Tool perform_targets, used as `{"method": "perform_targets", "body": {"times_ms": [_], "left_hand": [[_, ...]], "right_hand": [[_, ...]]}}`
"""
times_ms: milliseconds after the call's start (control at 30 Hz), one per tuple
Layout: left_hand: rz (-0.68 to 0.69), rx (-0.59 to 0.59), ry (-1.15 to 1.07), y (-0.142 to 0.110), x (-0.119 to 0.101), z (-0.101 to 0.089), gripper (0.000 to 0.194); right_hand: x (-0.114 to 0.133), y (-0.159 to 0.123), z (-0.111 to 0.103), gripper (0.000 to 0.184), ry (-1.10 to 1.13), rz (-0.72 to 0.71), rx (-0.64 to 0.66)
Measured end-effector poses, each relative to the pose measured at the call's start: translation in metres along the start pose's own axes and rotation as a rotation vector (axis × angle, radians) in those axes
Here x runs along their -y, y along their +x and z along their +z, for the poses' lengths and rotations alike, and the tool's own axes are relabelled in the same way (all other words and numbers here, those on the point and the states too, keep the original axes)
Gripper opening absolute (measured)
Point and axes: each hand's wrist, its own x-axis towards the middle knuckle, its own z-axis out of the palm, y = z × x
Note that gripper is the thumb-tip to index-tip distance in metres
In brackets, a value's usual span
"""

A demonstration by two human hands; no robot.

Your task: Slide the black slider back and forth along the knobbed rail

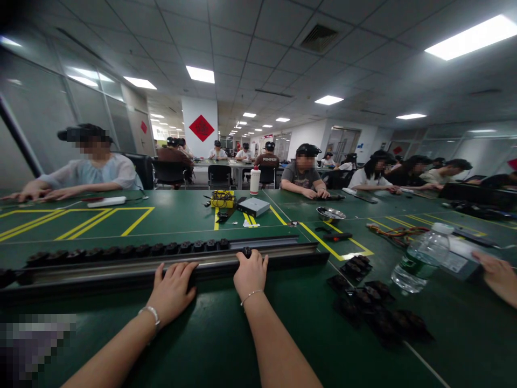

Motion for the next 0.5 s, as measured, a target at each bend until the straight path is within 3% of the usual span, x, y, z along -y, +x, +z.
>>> {"method": "perform_targets", "body": {"times_ms": [500], "left_hand": [[0.0, 0.013, -0.012, -0.0001, 0.0006, -0.0006, 0.05]], "right_hand": [[-0.0068, 0.0031, -0.0019, 0.043, 0.072, 0.01, -0.052]]}}
